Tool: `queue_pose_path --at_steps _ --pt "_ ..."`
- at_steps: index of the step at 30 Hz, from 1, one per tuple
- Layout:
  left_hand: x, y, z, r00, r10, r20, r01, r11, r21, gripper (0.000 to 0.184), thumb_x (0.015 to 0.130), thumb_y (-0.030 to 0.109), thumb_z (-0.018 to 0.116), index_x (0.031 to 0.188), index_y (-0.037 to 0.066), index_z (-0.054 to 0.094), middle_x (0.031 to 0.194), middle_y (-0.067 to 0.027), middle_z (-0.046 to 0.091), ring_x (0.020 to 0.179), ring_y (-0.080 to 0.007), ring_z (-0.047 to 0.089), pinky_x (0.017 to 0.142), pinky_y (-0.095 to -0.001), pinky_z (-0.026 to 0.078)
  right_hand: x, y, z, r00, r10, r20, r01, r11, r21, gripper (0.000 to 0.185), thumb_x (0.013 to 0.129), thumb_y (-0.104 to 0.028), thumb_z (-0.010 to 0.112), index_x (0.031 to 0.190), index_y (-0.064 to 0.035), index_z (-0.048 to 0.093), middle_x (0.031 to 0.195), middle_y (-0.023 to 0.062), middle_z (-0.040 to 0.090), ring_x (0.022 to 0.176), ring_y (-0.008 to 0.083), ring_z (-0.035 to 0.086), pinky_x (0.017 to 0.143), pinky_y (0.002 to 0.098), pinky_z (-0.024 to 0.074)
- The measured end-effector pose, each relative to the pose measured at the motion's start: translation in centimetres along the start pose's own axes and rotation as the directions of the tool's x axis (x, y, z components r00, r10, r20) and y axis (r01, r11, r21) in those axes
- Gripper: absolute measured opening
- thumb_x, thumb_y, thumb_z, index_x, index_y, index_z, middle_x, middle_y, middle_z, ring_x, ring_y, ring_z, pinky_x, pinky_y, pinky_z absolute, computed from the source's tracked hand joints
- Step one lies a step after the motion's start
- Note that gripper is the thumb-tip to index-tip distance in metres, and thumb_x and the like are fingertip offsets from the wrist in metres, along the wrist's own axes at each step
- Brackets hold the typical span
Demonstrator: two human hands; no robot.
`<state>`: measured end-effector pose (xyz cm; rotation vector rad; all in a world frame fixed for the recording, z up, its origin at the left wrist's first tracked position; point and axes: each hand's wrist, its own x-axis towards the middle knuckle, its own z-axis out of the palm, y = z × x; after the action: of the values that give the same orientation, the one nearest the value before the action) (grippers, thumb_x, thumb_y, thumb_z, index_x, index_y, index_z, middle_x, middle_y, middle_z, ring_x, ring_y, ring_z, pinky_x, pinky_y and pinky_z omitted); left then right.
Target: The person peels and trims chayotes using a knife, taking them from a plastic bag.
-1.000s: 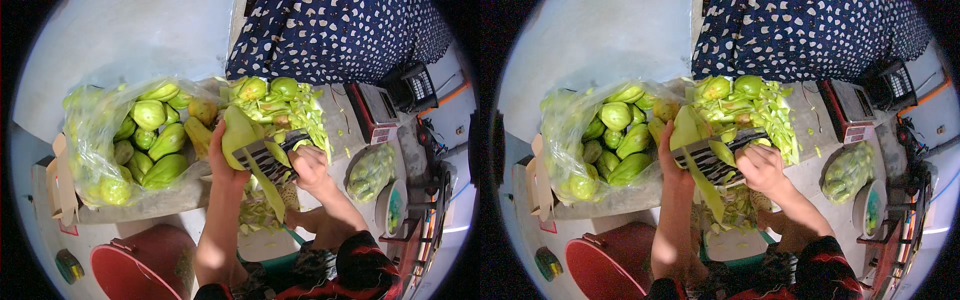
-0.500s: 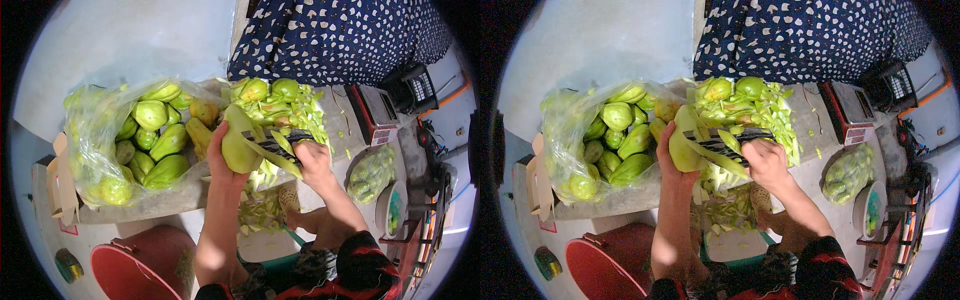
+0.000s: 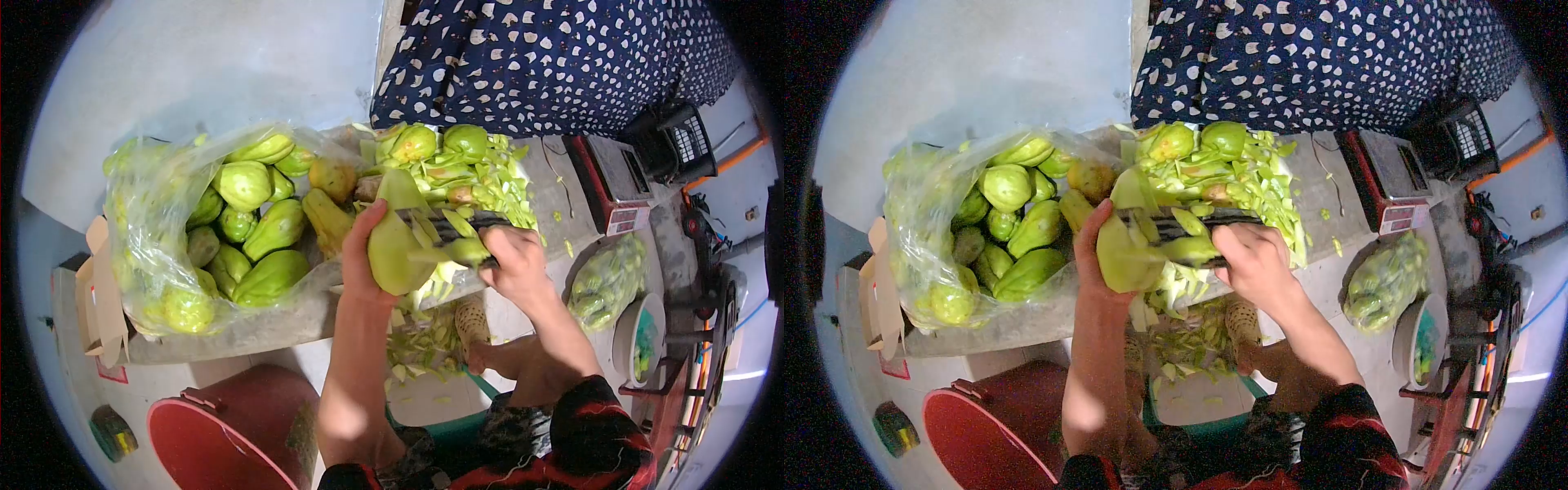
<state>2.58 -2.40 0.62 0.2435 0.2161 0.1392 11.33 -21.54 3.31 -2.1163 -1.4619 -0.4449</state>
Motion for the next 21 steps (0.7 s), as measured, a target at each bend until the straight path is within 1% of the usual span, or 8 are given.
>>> queue_pose_path --at_steps 2,6,9,11,12,14,19,21 --pt "-0.2 -0.2 0.0 0.997 -0.031 0.064 0.032 0.999 -0.015 0.045 0.087 0.036 0.057 0.12 0.005 0.057 0.105 -0.0142 0.065 0.091 -0.0293 0.065 0.078 -0.0468 0.056 -0.1 0.7 0.4 0.999 0.041 0.019 -0.039 0.997 -0.068 0.034 0.058 -0.008 0.071 0.079 -0.0056 0.044 0.066 0.0115 0.053 0.057 0.0339 0.056 0.05 0.0415 0.0443" --pt "-0.4 -0.7 0.3 0.995 -0.097 -0.011 0.097 0.992 0.076 0.049 0.085 0.038 0.057 0.12 0.004 0.056 0.103 -0.0163 0.065 0.089 -0.031 0.066 0.069 -0.049 0.058 0.3 1.8 1.0 0.996 0.085 -0.038 -0.088 0.992 -0.091 0.029 0.063 -0.004 0.068 0.08 -0.0058 0.044 0.069 0.0114 0.056 0.06 0.0352 0.058 0.051 0.0426 0.0461" --pt "-0.3 -1.0 -0.3 0.988 -0.155 0.025 0.151 0.982 0.114 0.051 0.085 0.04 0.058 0.121 0.004 0.055 0.104 -0.0173 0.064 0.089 -0.0317 0.066 0.069 -0.0497 0.058 0.2 2.3 1.1 0.977 0.212 0.02 -0.209 0.973 -0.096 0.025 0.069 -0.004 0.066 0.084 -0.0055 0.046 0.066 0.014 0.058 0.061 0.0371 0.059 0.052 0.0447 0.0462" --pt "-0.4 -0.9 0.0 0.975 -0.156 0.159 0.128 0.977 0.171 0.052 0.087 0.043 0.054 0.122 0.004 0.055 0.108 -0.0181 0.063 0.092 -0.0314 0.065 0.074 -0.0498 0.056 0.2 3.0 1.7 0.903 0.426 0.057 -0.419 0.902 -0.108 0.021 0.075 -0.005 0.065 0.088 -0.0053 0.048 0.061 0.0169 0.058 0.059 0.0391 0.06 0.052 0.0457 0.0465" --pt "-0.1 -0.8 0.2 0.976 -0.148 0.161 0.12 0.978 0.17 0.052 0.087 0.043 0.054 0.122 0.004 0.055 0.108 -0.0181 0.063 0.092 -0.0314 0.065 0.074 -0.0498 0.056 0.3 2.9 1.8 0.906 0.419 0.058 -0.412 0.905 -0.106 0.021 0.075 -0.005 0.065 0.088 -0.0053 0.048 0.061 0.0169 0.058 0.059 0.0391 0.06 0.052 0.0457 0.0465" --pt "0.5 -0.9 0.5 1.0 -0.004 -0.011 0.003 0.99 -0.141 0.052 0.091 0.045 0.049 0.123 0.005 0.055 0.111 -0.0155 0.063 0.095 -0.0305 0.063 0.08 -0.0495 0.052 0.1 2.3 1.5 0.875 0.484 -0.008 -0.483 0.873 0.065 0.019 0.077 -0.006 0.065 0.089 -0.0055 0.05 0.058 0.0187 0.057 0.057 0.0402 0.06 0.053 0.0461 0.0465" --pt "0.5 0.0 -0.9 0.998 0.038 0.051 -0.029 0.983 -0.179 0.05 0.094 0.045 0.045 0.123 0.007 0.057 0.111 -0.0117 0.064 0.097 -0.0278 0.062 0.087 -0.0468 0.049 -0.6 1.2 1.3 0.903 0.425 -0.066 -0.417 0.903 0.106 0.02 0.075 -0.006 0.066 0.083 -0.0048 0.049 0.06 0.015 0.055 0.054 0.0364 0.057 0.051 0.0432 0.0459" --pt "0.5 -0.1 -0.7 0.995 0.04 0.088 -0.019 0.974 -0.227 0.049 0.094 0.045 0.045 0.123 0.008 0.058 0.111 -0.011 0.064 0.097 -0.0278 0.062 0.087 -0.0459 0.049 -0.7 0.8 1.0 0.989 0.025 -0.143 -0.025 1.0 0.002 0.023 0.068 -0.009 0.069 0.079 -0.0041 0.049 0.061 0.0118 0.051 0.052 0.0317 0.055 0.048 0.0398 0.044"
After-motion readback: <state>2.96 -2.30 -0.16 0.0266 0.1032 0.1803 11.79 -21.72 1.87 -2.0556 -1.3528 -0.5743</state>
